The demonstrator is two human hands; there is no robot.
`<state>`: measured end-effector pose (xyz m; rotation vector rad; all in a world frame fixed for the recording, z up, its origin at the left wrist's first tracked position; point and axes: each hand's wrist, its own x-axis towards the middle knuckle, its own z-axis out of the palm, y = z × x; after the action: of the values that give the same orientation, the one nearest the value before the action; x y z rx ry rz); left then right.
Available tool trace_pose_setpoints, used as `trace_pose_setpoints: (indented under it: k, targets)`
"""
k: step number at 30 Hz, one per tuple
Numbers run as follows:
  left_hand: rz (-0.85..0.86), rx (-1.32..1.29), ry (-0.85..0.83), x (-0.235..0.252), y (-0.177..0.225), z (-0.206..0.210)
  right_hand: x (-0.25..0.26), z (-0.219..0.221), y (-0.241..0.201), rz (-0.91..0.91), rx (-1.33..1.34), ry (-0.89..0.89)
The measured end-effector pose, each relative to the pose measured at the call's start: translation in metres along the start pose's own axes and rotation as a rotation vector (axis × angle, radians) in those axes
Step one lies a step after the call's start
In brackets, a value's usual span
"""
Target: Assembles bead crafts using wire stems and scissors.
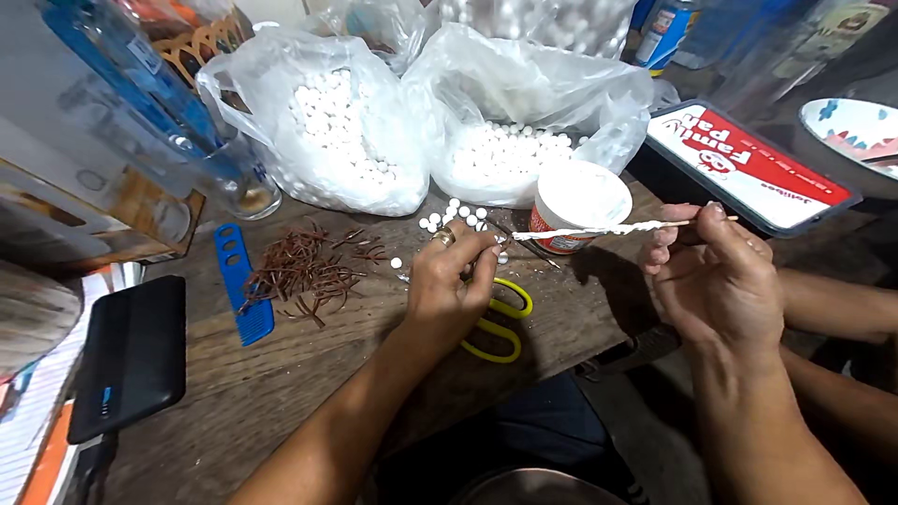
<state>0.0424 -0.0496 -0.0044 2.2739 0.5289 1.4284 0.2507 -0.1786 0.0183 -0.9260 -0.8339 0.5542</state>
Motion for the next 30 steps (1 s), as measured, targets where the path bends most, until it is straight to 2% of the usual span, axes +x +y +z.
trace_pose_setpoints:
  k: [21,30]
  targets:
    - [0.006,0.039,-0.002,-0.0017,0.0010,0.0016,-0.0017,0.0035,0.0006,-0.051,-0.059,-0.010]
    - [0.023,0.043,0.011,-0.0009,0.0013,0.0007,0.0007,0.0049,0.0067,-0.010,-0.030,0.032]
